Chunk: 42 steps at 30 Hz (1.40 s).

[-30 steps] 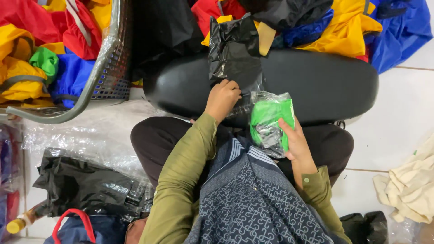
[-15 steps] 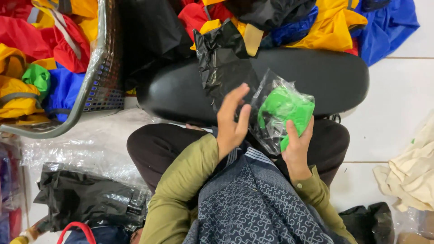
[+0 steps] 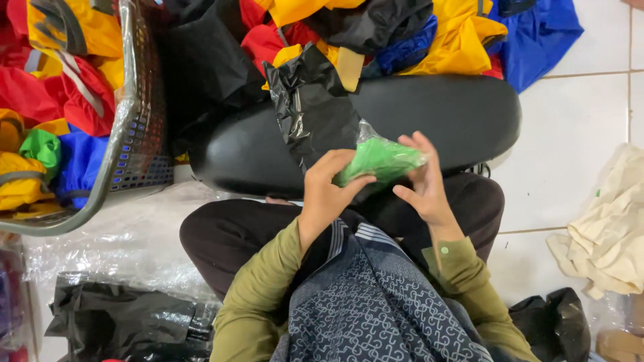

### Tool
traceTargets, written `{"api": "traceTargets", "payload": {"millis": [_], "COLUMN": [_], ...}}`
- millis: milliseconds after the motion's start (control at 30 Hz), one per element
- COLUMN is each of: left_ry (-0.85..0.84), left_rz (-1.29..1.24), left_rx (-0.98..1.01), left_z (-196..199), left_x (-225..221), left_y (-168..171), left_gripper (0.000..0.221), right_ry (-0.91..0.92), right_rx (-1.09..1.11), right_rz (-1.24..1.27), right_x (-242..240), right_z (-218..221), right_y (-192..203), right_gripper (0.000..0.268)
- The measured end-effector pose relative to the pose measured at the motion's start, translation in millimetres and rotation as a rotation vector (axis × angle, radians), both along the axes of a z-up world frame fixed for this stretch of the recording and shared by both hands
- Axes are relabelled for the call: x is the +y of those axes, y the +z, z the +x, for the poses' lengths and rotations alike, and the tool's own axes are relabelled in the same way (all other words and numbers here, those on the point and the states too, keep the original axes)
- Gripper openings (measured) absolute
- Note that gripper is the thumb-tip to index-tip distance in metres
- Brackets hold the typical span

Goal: Packing a garment into plastic bags and trimming excess material from another garment using scissors

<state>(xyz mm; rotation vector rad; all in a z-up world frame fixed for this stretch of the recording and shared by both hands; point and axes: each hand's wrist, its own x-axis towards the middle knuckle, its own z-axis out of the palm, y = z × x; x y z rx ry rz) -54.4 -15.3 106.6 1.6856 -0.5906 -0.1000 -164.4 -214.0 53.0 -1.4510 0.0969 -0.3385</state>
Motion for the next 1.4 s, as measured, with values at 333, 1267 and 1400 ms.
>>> {"api": "traceTargets", "payload": {"millis": [333, 1267, 1400], "left_ry": [0.011, -0.237, -0.131], "left_rz": [0.285, 0.161, 0.303], "left_rx": [-1.216, 0.029, 0.01], "left_z": [33, 33, 30], "left_x": [11, 53, 46], "left_y": [-47, -126, -139], "left_gripper": [0.015, 0.005, 0.01], "right_ry": [-0.141, -0.328, -0.232], "right_rx": [-0.595, -0.187, -0.462], "right_rz": [-1.08, -0.911, -1.416], "right_x": [-16, 32, 73], "right_z": [42, 19, 13], "right_y": [-26, -43, -34], "right_gripper": [0.015, 0.015, 0.032]}}
